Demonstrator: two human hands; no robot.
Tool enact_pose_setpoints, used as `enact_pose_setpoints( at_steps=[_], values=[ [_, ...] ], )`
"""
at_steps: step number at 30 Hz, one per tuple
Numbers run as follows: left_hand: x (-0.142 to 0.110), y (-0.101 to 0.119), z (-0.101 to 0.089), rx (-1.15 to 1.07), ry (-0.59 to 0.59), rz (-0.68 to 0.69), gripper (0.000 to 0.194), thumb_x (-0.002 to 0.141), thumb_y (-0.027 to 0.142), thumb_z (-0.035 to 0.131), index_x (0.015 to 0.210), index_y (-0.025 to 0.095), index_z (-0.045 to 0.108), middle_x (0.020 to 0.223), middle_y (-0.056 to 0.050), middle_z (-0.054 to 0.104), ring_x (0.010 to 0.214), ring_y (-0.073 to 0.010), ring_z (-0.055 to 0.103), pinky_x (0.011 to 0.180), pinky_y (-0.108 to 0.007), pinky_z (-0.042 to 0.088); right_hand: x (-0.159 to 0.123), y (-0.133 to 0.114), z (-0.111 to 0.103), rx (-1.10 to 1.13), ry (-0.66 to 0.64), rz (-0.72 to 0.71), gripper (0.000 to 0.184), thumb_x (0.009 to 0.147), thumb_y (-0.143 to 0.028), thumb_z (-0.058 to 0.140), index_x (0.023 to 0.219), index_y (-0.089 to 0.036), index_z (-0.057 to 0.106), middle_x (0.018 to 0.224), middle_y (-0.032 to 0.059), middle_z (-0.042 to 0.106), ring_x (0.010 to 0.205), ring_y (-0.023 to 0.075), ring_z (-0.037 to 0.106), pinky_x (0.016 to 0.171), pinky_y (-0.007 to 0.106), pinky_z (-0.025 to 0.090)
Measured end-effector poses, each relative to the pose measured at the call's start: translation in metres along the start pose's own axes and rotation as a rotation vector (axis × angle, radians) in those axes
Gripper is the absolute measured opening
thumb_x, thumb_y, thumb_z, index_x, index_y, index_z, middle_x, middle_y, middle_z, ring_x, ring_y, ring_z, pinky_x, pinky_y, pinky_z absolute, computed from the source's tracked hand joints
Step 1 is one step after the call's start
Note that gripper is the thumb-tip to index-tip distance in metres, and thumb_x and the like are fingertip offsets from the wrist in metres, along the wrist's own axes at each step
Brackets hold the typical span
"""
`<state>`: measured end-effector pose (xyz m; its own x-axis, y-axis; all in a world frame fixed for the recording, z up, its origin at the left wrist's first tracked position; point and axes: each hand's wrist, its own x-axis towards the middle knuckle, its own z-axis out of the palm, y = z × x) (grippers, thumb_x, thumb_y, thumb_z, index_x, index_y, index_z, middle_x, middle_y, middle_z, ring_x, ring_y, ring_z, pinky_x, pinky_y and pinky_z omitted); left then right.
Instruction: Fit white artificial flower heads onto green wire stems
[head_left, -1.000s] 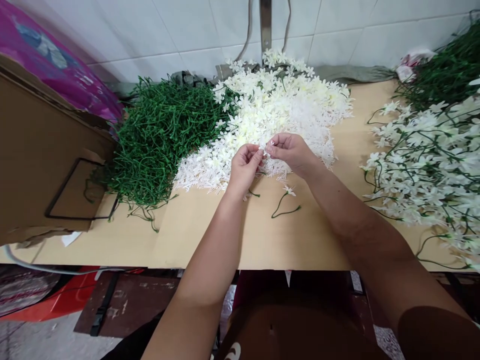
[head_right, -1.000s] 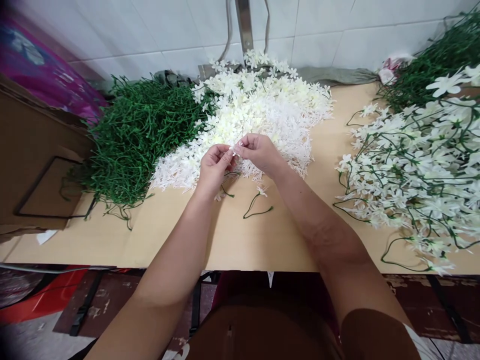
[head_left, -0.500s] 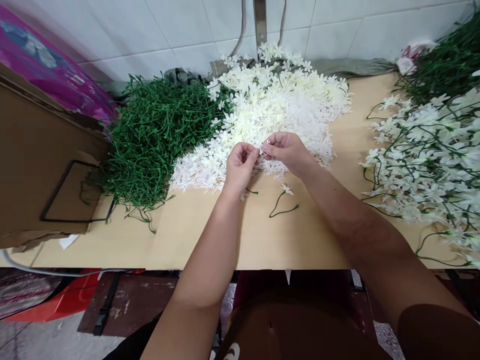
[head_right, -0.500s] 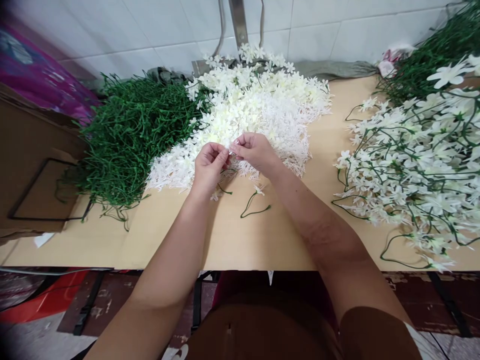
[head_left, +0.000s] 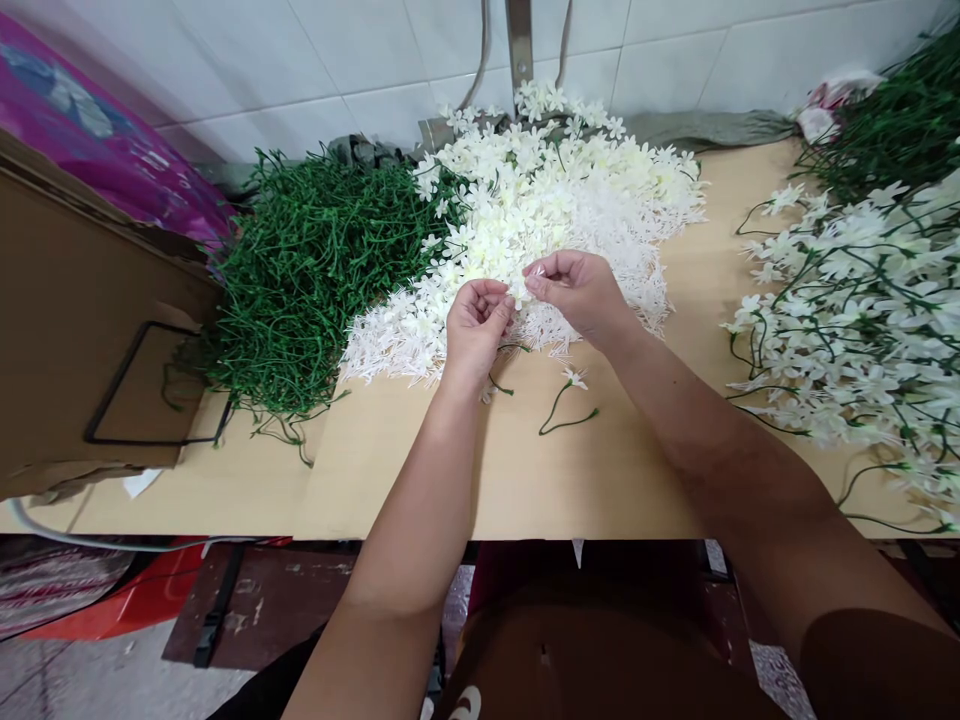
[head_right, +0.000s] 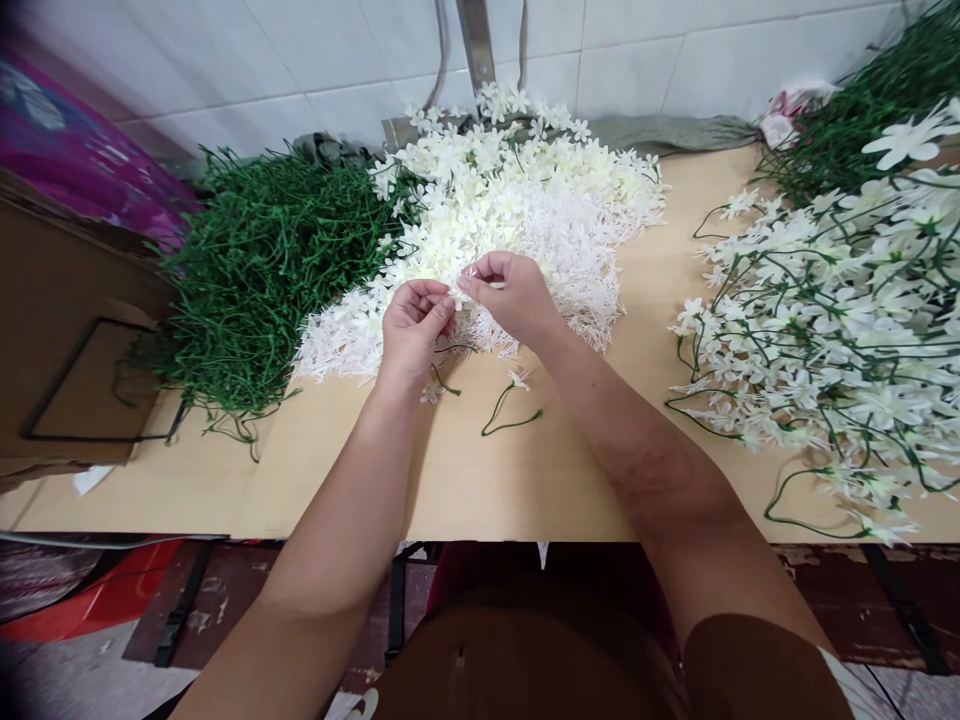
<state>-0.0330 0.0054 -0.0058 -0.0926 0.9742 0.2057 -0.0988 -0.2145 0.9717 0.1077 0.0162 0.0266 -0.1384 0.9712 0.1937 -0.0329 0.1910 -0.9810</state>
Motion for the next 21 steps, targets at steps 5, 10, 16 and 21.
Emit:
enact_pose_setpoints(
  at_steps=[5, 10, 16, 21],
  values=[
    [-0.002, -0.002, 0.0, 0.096, -0.02, 0.088, 0.029, 0.071, 0.035, 0.075, 0.084, 0.022, 0.053, 0.066, 0.004, 0.052, 0.056, -0.0076, 0.047, 0.054, -0.022, 0.039, -0.003, -0.001, 0.001, -0.24, 0.055, -0.217, 0.012, 0.076, -0.016, 0.064, 0.07, -0.019, 0.055, 0.089, 0.0041, 0.062, 0.086, 0.0146, 0.057, 0.073, 0.029, 0.049],
    [-0.002, -0.002, -0.001, 0.119, -0.032, 0.154, 0.032, 0.072, 0.041, 0.073, 0.087, 0.022, 0.053, 0.071, 0.003, 0.053, 0.061, -0.0089, 0.049, 0.058, -0.023, 0.04, -0.003, 0.012, 0.003, -0.342, 0.04, -0.298, 0.015, 0.074, -0.017, 0.067, 0.068, -0.02, 0.054, 0.089, 0.0042, 0.061, 0.087, 0.0159, 0.057, 0.075, 0.031, 0.05],
    [-0.002, -0.002, -0.002, 0.081, -0.056, 0.163, 0.035, 0.069, 0.043, 0.076, 0.086, 0.023, 0.053, 0.073, 0.002, 0.053, 0.065, -0.0099, 0.052, 0.062, -0.023, 0.044, -0.003, 0.018, 0.005, -0.216, 0.053, -0.197, 0.015, 0.074, -0.016, 0.065, 0.066, -0.019, 0.053, 0.09, 0.0054, 0.062, 0.086, 0.0154, 0.059, 0.071, 0.03, 0.051],
    [-0.002, -0.002, -0.003, 0.045, -0.057, 0.183, 0.042, 0.065, 0.05, 0.078, 0.085, 0.022, 0.054, 0.074, 0.002, 0.055, 0.066, -0.009, 0.053, 0.063, -0.022, 0.044, -0.005, 0.017, 0.009, -0.169, 0.039, -0.123, 0.015, 0.074, -0.02, 0.067, 0.066, -0.019, 0.055, 0.091, 0.005, 0.063, 0.086, 0.0153, 0.059, 0.072, 0.03, 0.052]
  ],
)
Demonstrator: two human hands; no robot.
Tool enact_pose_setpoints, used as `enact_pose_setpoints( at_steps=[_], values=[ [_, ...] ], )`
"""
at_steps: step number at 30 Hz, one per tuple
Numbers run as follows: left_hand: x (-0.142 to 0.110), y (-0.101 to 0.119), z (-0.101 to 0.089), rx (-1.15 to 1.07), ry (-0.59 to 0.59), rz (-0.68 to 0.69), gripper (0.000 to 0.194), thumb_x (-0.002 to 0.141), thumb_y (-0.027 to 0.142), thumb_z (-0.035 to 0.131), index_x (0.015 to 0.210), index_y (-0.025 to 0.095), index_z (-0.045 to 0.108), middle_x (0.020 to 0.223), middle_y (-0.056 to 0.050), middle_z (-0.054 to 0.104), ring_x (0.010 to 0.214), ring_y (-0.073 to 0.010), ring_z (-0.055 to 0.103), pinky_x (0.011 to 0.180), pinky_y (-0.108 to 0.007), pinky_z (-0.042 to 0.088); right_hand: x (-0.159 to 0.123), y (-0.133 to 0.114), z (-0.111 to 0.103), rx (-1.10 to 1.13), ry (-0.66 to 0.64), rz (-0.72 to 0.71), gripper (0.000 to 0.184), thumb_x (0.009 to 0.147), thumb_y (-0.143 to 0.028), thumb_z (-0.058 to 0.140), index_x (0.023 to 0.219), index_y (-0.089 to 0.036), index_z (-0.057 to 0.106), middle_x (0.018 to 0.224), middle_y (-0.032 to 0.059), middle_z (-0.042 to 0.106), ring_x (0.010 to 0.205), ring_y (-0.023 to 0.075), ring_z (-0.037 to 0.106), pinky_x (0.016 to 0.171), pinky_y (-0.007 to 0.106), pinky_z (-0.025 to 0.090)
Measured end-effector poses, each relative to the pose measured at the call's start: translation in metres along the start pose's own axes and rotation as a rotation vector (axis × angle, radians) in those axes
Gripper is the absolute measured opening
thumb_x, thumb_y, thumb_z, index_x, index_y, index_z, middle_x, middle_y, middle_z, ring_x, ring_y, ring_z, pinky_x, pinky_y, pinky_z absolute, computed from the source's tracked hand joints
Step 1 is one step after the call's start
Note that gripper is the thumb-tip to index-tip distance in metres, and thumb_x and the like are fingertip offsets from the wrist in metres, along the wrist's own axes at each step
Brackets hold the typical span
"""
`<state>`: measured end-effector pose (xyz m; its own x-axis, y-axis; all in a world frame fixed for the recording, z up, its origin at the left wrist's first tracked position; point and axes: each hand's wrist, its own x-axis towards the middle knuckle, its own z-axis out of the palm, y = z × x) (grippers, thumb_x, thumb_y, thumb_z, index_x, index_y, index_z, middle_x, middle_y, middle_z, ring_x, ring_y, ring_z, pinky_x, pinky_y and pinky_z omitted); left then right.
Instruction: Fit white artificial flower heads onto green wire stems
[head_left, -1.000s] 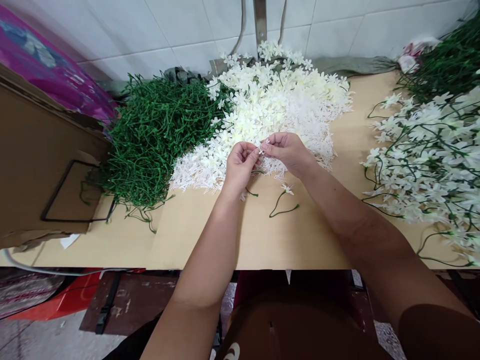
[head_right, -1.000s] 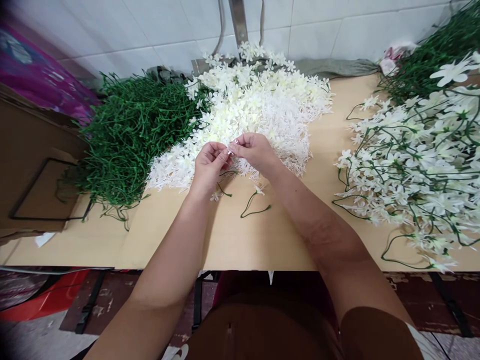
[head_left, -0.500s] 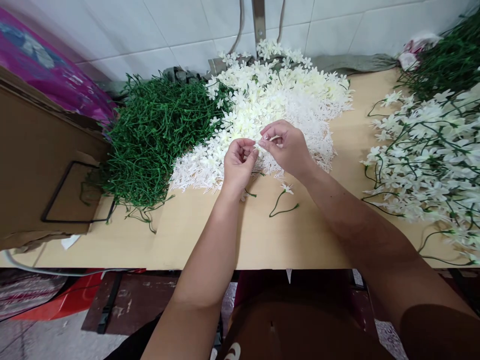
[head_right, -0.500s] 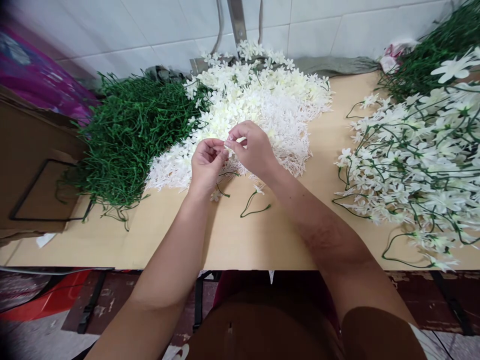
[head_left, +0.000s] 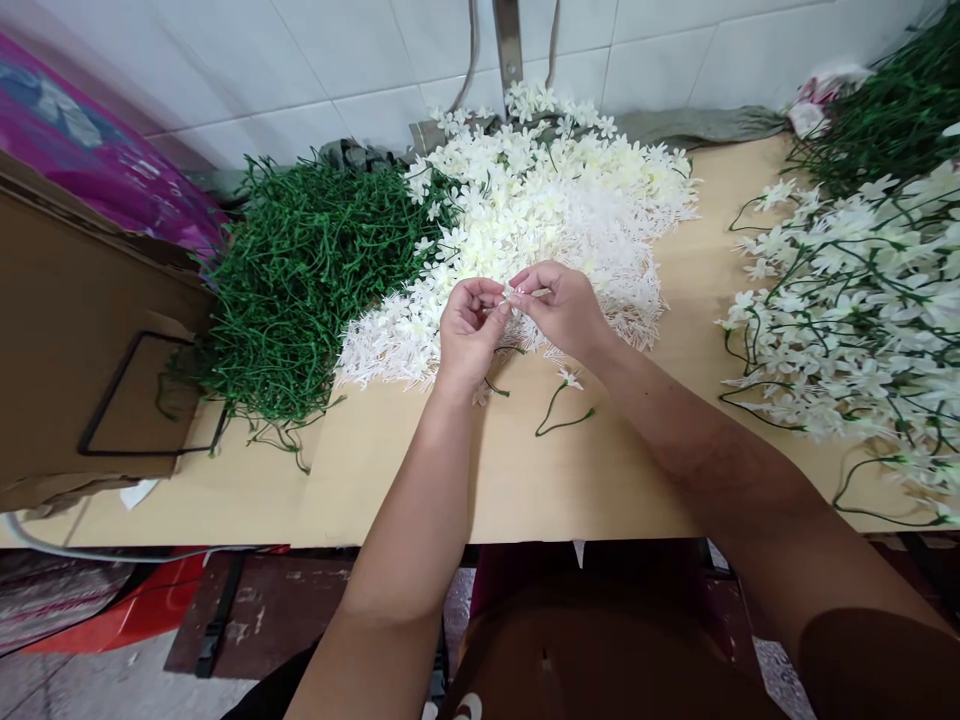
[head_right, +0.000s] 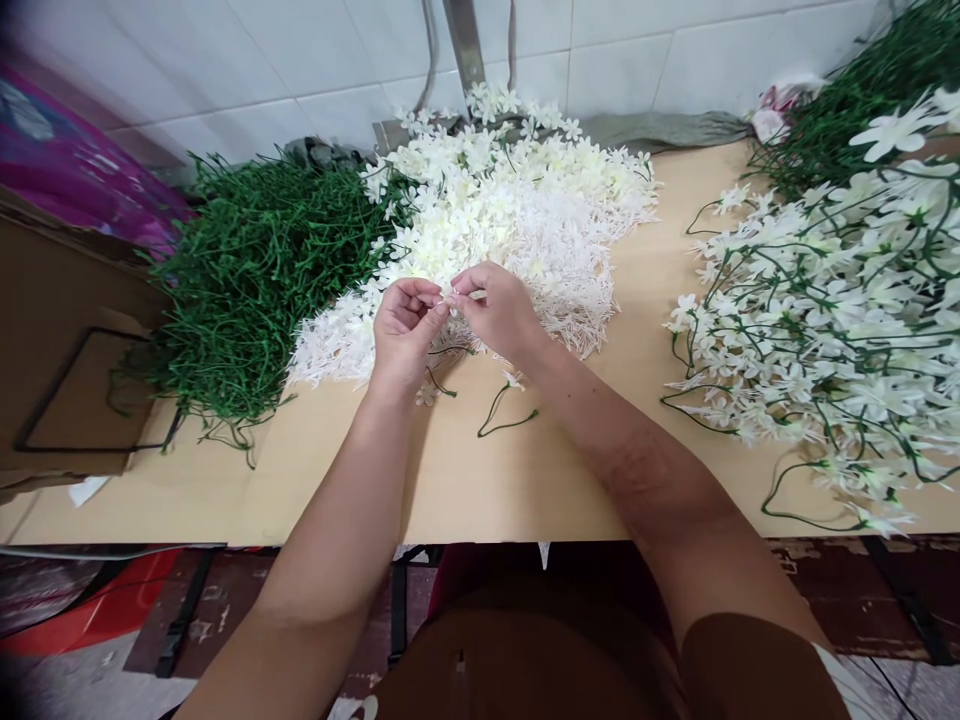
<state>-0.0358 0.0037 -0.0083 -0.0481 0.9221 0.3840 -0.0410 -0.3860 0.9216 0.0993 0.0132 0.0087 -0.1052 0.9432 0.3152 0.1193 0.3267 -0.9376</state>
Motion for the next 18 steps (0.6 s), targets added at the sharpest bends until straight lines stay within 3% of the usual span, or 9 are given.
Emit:
enact_pose_setpoints(
  at_steps=[7, 11, 14, 18],
  values=[
    [-0.001, 0.001, -0.001, 0.015, -0.025, -0.024, 0.044, 0.065, 0.05, 0.078, 0.09, 0.023, 0.055, 0.075, 0.001, 0.058, 0.07, -0.0102, 0.059, 0.069, -0.024, 0.049, 0.004, 0.001, -0.002, 0.149, -0.099, 0.16, 0.026, 0.071, -0.025, 0.077, 0.065, -0.017, 0.053, 0.071, 0.0004, 0.059, 0.064, 0.011, 0.055, 0.066, 0.031, 0.051],
    [0.002, -0.002, -0.005, -0.013, 0.009, 0.008, 0.043, 0.066, 0.046, 0.079, 0.094, 0.023, 0.056, 0.083, -0.001, 0.063, 0.081, -0.012, 0.062, 0.075, -0.025, 0.05, 0.009, 0.003, -0.007, 0.248, -0.069, 0.212, 0.031, 0.069, -0.025, 0.08, 0.064, -0.018, 0.051, 0.062, -0.0038, 0.055, 0.056, 0.0075, 0.053, 0.06, 0.027, 0.051],
    [0.002, -0.004, -0.005, -0.032, 0.046, -0.06, 0.042, 0.062, 0.044, 0.082, 0.091, 0.021, 0.06, 0.082, -0.001, 0.065, 0.078, -0.0116, 0.062, 0.073, -0.024, 0.05, 0.01, 0.003, -0.008, 0.337, -0.036, 0.224, 0.033, 0.066, -0.028, 0.082, 0.063, -0.018, 0.051, 0.058, -0.0057, 0.054, 0.052, 0.0052, 0.051, 0.057, 0.024, 0.05],
    [0.0, -0.001, 0.0, -0.032, 0.001, -0.166, 0.04, 0.057, 0.046, 0.084, 0.08, 0.018, 0.065, 0.071, 0.001, 0.065, 0.066, -0.0096, 0.059, 0.065, -0.022, 0.048, 0.01, 0.003, -0.006, 0.425, -0.011, 0.237, 0.034, 0.064, -0.028, 0.083, 0.063, -0.017, 0.051, 0.057, -0.0065, 0.054, 0.051, 0.0043, 0.051, 0.056, 0.023, 0.049]
  ],
)
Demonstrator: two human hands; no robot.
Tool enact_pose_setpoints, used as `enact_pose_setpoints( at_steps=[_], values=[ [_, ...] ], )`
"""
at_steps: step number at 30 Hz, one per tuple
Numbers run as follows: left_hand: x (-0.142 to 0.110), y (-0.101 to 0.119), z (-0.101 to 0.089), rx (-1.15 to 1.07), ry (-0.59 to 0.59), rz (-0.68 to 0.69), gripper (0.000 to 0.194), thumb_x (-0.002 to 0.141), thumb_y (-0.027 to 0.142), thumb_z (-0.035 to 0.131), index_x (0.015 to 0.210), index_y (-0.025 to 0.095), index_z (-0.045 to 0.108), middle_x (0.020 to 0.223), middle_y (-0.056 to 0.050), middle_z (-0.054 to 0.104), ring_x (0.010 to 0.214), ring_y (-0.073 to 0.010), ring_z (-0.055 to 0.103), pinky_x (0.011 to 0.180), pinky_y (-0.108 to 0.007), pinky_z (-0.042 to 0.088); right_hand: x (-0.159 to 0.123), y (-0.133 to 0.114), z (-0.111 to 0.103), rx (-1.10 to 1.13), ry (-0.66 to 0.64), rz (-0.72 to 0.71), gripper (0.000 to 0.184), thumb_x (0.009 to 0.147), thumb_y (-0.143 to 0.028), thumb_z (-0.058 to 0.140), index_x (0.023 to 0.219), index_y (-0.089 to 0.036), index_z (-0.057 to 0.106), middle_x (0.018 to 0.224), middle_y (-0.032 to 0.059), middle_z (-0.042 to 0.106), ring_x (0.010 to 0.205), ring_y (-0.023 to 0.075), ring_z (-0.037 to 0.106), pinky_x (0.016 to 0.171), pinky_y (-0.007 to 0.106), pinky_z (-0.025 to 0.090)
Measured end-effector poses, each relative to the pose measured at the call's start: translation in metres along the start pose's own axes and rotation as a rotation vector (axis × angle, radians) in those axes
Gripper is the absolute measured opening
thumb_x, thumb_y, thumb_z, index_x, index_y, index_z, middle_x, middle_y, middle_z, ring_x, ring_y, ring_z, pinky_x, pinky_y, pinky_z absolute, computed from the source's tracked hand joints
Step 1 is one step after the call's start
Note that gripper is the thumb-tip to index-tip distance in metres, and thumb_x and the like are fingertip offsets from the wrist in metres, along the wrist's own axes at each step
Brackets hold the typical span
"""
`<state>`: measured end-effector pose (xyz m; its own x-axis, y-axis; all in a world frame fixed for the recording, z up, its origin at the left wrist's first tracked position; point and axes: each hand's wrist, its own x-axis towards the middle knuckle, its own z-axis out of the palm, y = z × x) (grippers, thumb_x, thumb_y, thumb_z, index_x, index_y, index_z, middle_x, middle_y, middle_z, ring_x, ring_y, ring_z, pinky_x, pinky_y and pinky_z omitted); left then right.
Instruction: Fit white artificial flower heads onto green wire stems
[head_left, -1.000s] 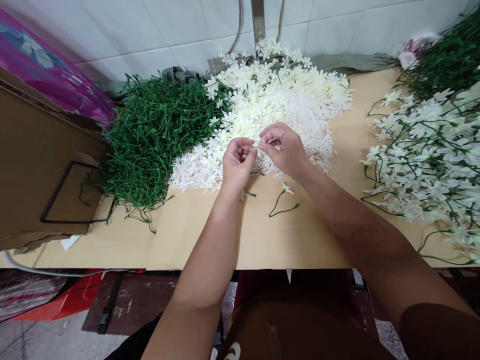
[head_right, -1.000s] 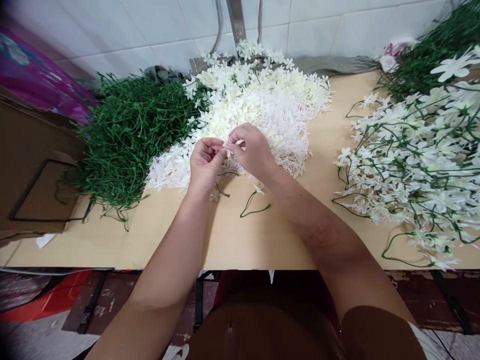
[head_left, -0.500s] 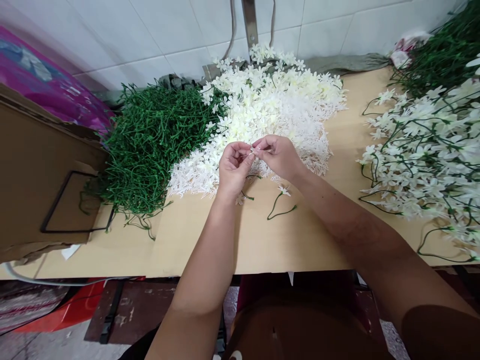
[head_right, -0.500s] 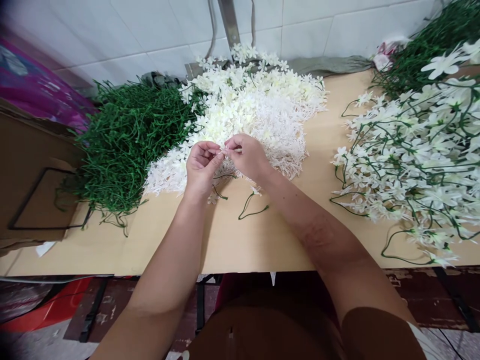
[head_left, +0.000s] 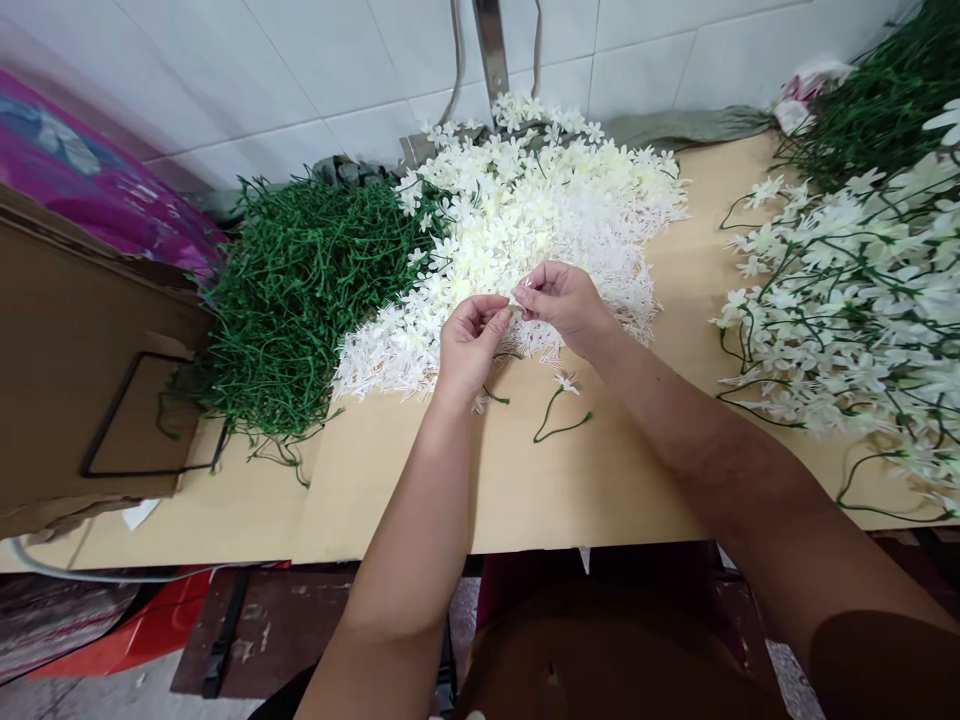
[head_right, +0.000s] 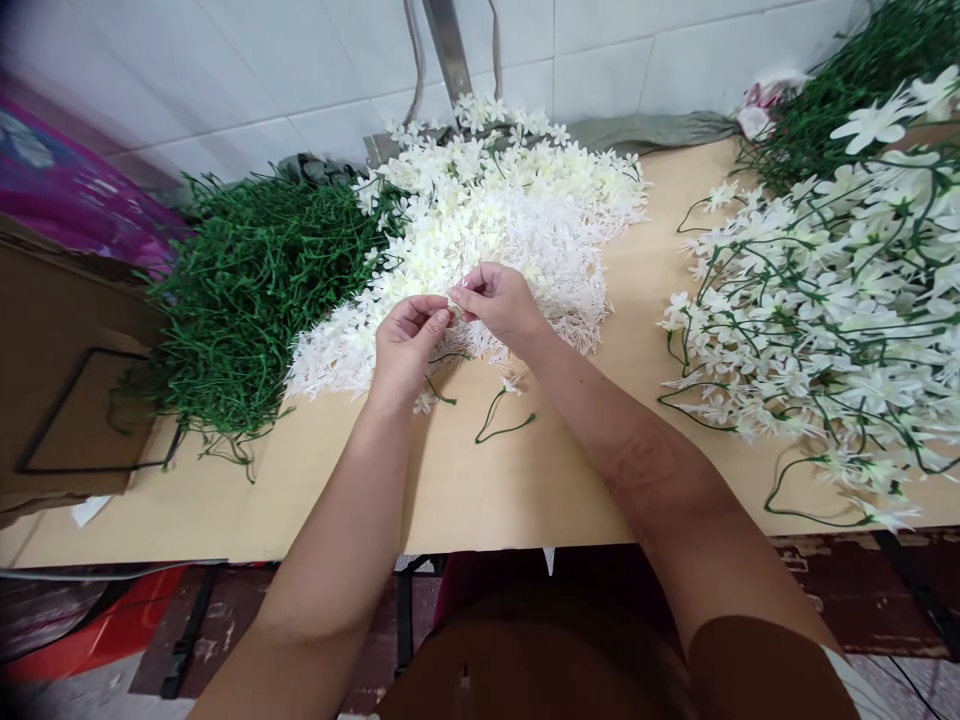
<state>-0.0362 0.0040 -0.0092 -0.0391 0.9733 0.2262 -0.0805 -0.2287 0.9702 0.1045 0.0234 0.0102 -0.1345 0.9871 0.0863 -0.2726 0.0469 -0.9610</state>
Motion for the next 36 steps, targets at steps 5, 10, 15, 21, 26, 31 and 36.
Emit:
enact_pose_setpoints(
  at_steps=[5, 10, 15, 21, 26, 31, 36],
  values=[
    [-0.002, 0.004, 0.003, 0.0, 0.031, -0.023, 0.028, 0.066, 0.036, 0.081, 0.072, 0.017, 0.061, 0.063, 0.003, 0.059, 0.058, -0.0072, 0.053, 0.058, -0.02, 0.043, -0.003, -0.001, 0.006, -0.059, -0.029, -0.03, 0.033, 0.065, -0.027, 0.082, 0.064, -0.017, 0.051, 0.057, -0.0066, 0.053, 0.051, 0.0048, 0.049, 0.054, 0.023, 0.047],
    [-0.002, 0.005, 0.003, -0.005, 0.019, -0.013, 0.025, 0.071, 0.033, 0.077, 0.07, 0.017, 0.058, 0.061, 0.004, 0.056, 0.057, -0.0072, 0.05, 0.057, -0.02, 0.042, -0.006, -0.005, 0.007, -0.058, -0.079, -0.027, 0.028, 0.069, -0.024, 0.08, 0.073, -0.016, 0.054, 0.064, -0.0045, 0.054, 0.056, 0.0056, 0.049, 0.056, 0.023, 0.045],
    [-0.002, 0.002, 0.001, -0.018, 0.0, 0.025, 0.029, 0.072, 0.039, 0.076, 0.072, 0.018, 0.057, 0.064, 0.003, 0.055, 0.057, -0.007, 0.048, 0.055, -0.02, 0.042, -0.007, -0.006, 0.004, -0.087, -0.202, 0.039, 0.027, 0.073, -0.027, 0.077, 0.081, -0.016, 0.054, 0.059, -0.0061, 0.054, 0.052, 0.0049, 0.048, 0.052, 0.022, 0.041],
    [-0.002, 0.0, 0.0, -0.03, -0.024, 0.042, 0.029, 0.075, 0.041, 0.073, 0.073, 0.019, 0.054, 0.063, 0.004, 0.05, 0.054, -0.0063, 0.045, 0.053, -0.019, 0.041, -0.008, -0.006, 0.004, -0.09, -0.201, 0.04, 0.031, 0.07, -0.031, 0.079, 0.075, -0.017, 0.051, 0.049, -0.0086, 0.05, 0.047, 0.0042, 0.044, 0.048, 0.021, 0.035],
    [-0.003, 0.001, 0.002, -0.044, -0.045, 0.053, 0.038, 0.073, 0.051, 0.072, 0.073, 0.019, 0.052, 0.062, 0.004, 0.049, 0.054, -0.0068, 0.045, 0.053, -0.02, 0.04, -0.011, -0.008, 0.006, 0.057, -0.209, 0.134, 0.042, 0.059, -0.038, 0.085, 0.073, -0.017, 0.051, 0.051, -0.0087, 0.049, 0.047, 0.0031, 0.042, 0.049, 0.021, 0.034],
    [-0.003, 0.002, 0.002, -0.065, -0.066, 0.054, 0.045, 0.067, 0.058, 0.074, 0.073, 0.019, 0.051, 0.061, 0.005, 0.049, 0.055, -0.0072, 0.044, 0.054, -0.02, 0.038, -0.012, -0.01, 0.005, 0.142, -0.231, 0.205, 0.047, 0.052, -0.037, 0.087, 0.077, -0.017, 0.053, 0.055, -0.0096, 0.05, 0.05, 0.0032, 0.043, 0.051, 0.022, 0.036],
    [-0.003, 0.001, 0.001, -0.05, -0.066, 0.039, 0.041, 0.07, 0.054, 0.073, 0.075, 0.019, 0.052, 0.06, 0.005, 0.048, 0.054, -0.007, 0.043, 0.053, -0.02, 0.036, -0.012, -0.014, 0.005, -0.058, -0.223, 0.094, 0.035, 0.063, -0.032, 0.082, 0.077, -0.017, 0.053, 0.052, -0.0088, 0.047, 0.049, 0.0049, 0.039, 0.05, 0.023, 0.03]
  ],
)
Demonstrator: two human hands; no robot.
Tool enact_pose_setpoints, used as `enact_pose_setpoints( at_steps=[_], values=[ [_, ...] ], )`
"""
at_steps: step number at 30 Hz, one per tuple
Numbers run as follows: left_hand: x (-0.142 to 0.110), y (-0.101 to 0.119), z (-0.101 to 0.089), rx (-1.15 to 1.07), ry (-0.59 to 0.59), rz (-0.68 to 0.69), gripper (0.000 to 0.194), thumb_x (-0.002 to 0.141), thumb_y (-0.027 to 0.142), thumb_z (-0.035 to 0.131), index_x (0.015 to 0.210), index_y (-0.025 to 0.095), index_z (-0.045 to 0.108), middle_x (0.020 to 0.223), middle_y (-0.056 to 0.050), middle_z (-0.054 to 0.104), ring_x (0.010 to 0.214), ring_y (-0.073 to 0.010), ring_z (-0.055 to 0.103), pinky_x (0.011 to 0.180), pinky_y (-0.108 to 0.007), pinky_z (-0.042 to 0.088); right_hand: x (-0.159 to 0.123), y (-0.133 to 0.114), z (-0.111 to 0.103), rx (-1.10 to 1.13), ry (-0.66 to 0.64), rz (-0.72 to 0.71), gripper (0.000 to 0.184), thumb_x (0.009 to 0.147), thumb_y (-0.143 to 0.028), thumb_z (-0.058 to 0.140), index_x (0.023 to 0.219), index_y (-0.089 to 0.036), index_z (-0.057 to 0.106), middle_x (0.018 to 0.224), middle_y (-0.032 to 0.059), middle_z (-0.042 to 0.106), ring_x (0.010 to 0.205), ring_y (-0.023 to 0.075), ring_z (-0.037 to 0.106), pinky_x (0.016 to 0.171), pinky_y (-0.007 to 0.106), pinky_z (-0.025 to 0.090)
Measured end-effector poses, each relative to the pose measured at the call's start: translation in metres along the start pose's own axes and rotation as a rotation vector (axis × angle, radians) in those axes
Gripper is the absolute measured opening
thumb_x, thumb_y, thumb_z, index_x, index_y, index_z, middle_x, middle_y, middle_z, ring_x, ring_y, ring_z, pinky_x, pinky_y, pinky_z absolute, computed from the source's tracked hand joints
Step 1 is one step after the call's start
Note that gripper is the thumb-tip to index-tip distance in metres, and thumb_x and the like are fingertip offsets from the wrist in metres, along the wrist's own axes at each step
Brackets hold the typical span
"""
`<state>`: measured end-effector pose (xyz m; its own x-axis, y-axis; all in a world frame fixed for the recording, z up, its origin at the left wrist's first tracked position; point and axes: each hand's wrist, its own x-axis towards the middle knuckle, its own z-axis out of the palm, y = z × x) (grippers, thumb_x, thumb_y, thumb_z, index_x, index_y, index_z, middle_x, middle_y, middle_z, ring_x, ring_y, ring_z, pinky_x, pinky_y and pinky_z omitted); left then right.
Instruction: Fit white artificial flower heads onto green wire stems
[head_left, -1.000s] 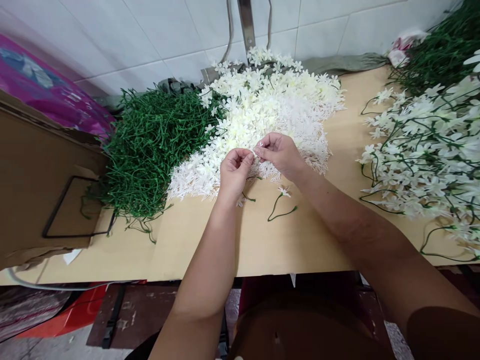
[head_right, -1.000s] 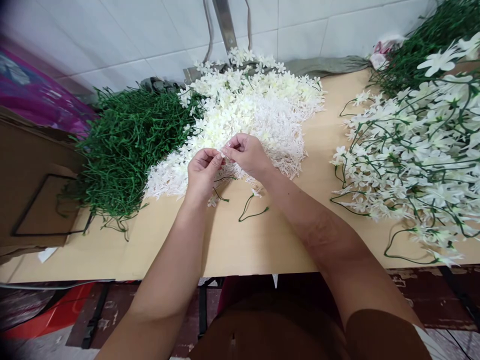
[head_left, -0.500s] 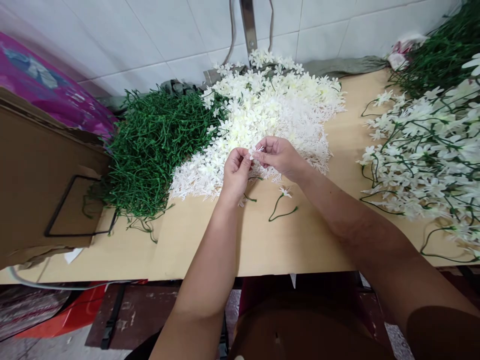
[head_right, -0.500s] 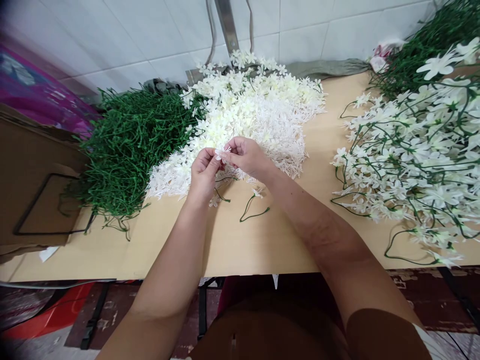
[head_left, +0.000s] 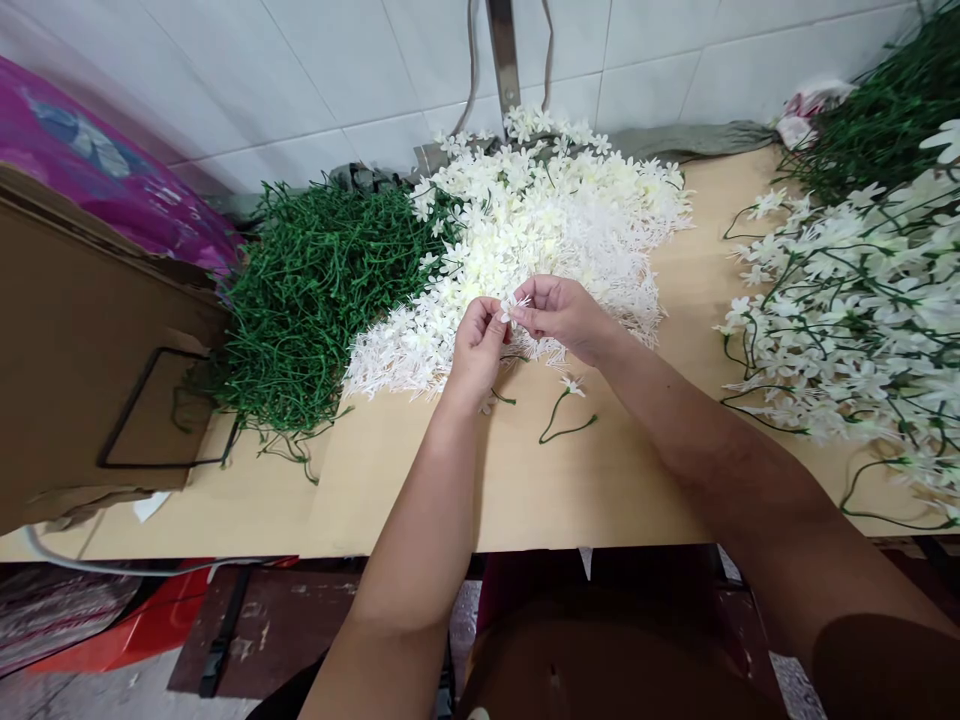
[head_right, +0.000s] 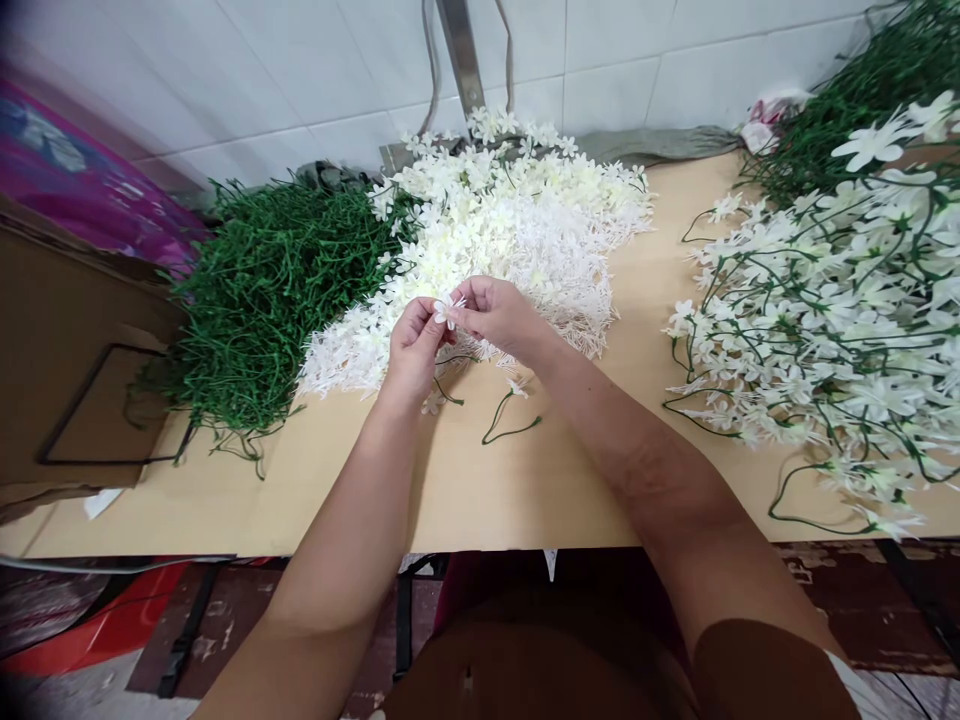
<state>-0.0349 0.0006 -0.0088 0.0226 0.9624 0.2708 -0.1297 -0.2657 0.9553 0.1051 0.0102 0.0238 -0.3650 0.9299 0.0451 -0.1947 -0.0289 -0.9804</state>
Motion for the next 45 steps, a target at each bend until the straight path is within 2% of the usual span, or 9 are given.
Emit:
enact_pose_setpoints(
  at_steps=[6, 10, 14, 19, 23, 28, 37, 42, 45],
  values=[
    [-0.002, 0.006, 0.001, 0.046, -0.007, -0.016, 0.031, 0.076, 0.044, 0.071, 0.075, 0.019, 0.053, 0.06, 0.004, 0.048, 0.055, -0.0079, 0.044, 0.054, -0.021, 0.038, -0.005, -0.009, -0.001, -0.183, 0.069, -0.113, 0.026, 0.067, -0.023, 0.077, 0.07, -0.017, 0.052, 0.061, -0.0054, 0.049, 0.055, 0.0063, 0.043, 0.055, 0.025, 0.033],
    [-0.001, 0.009, 0.003, 0.056, 0.081, -0.001, 0.029, 0.076, 0.041, 0.07, 0.072, 0.019, 0.052, 0.06, 0.004, 0.047, 0.054, -0.0077, 0.042, 0.053, -0.021, 0.038, -0.03, -0.021, -0.016, -0.296, 0.114, -0.15, 0.02, 0.07, -0.023, 0.073, 0.07, -0.018, 0.054, 0.061, -0.0052, 0.049, 0.056, 0.0076, 0.043, 0.056, 0.025, 0.034],
    [-0.001, 0.007, 0.005, 0.088, 0.111, 0.023, 0.029, 0.075, 0.041, 0.071, 0.072, 0.019, 0.053, 0.061, 0.004, 0.047, 0.054, -0.0074, 0.042, 0.052, -0.021, 0.037, -0.082, -0.028, -0.03, -0.52, -0.045, -0.134, 0.011, 0.077, -0.024, 0.065, 0.071, -0.018, 0.057, 0.067, -0.0004, 0.057, 0.065, 0.0121, 0.052, 0.065, 0.029, 0.042],
    [-0.004, 0.003, 0.008, 0.14, 0.056, 0.066, 0.03, 0.075, 0.045, 0.071, 0.075, 0.019, 0.056, 0.062, 0.004, 0.047, 0.055, -0.0074, 0.04, 0.052, -0.021, 0.034, -0.136, -0.004, -0.031, -0.938, -0.187, -0.241, 0.011, 0.083, -0.013, 0.055, 0.075, -0.016, 0.062, 0.09, 0.0116, 0.065, 0.089, 0.0224, 0.056, 0.082, 0.04, 0.047],
    [-0.007, 0.004, 0.011, 0.195, 0.019, 0.082, 0.031, 0.075, 0.046, 0.07, 0.075, 0.019, 0.056, 0.061, 0.004, 0.044, 0.054, -0.0078, 0.038, 0.051, -0.023, 0.031, -0.14, 0.018, -0.023, -1.07, -0.156, -0.274, 0.015, 0.083, -0.008, 0.049, 0.076, -0.015, 0.061, 0.092, 0.0136, 0.066, 0.092, 0.0242, 0.055, 0.084, 0.041, 0.048],
    [-0.017, 0.008, 0.02, 0.339, -0.142, 0.133, 0.021, 0.08, 0.037, 0.065, 0.076, 0.019, 0.056, 0.063, 0.003, 0.05, 0.056, -0.0088, 0.042, 0.054, -0.024, 0.034, -0.128, 0.023, -0.018, -1.162, -0.169, -0.231, 0.018, 0.087, -0.01, 0.042, 0.077, -0.015, 0.057, 0.084, 0.0124, 0.063, 0.081, 0.0217, 0.054, 0.075, 0.035, 0.046],
    [-0.032, 0.022, 0.03, 0.694, -0.514, 0.33, 0.008, 0.081, 0.019, 0.053, 0.075, 0.02, 0.059, 0.068, 0.0, 0.056, 0.065, -0.013, 0.051, 0.06, -0.026, 0.039, -0.107, 0.023, -0.032, -1.039, -0.067, -0.265, 0.014, 0.081, -0.009, 0.043, 0.076, -0.017, 0.053, 0.083, 0.0101, 0.061, 0.076, 0.0196, 0.054, 0.07, 0.032, 0.042],
    [-0.031, 0.022, 0.028, 0.844, -0.681, 0.325, 0.02, 0.078, 0.015, 0.054, 0.095, 0.02, 0.064, 0.089, -0.006, 0.064, 0.084, -0.0192, 0.058, 0.073, -0.032, 0.045, -0.096, 0.018, -0.045, -0.717, 0.085, -0.088, 0.005, 0.076, -0.021, 0.056, 0.072, -0.018, 0.054, 0.064, -0.0014, 0.053, 0.061, 0.0129, 0.046, 0.06, 0.027, 0.036],
    [-0.03, 0.018, 0.029, 0.859, -0.696, 0.302, 0.017, 0.082, 0.024, 0.058, 0.096, 0.019, 0.066, 0.093, -0.008, 0.065, 0.087, -0.0206, 0.059, 0.075, -0.033, 0.046, -0.093, 0.017, -0.048, -0.46, 0.172, 0.009, 0.022, 0.069, -0.033, 0.07, 0.07, -0.018, 0.055, 0.059, -0.0053, 0.05, 0.056, 0.0095, 0.043, 0.057, 0.025, 0.034]
  ],
)
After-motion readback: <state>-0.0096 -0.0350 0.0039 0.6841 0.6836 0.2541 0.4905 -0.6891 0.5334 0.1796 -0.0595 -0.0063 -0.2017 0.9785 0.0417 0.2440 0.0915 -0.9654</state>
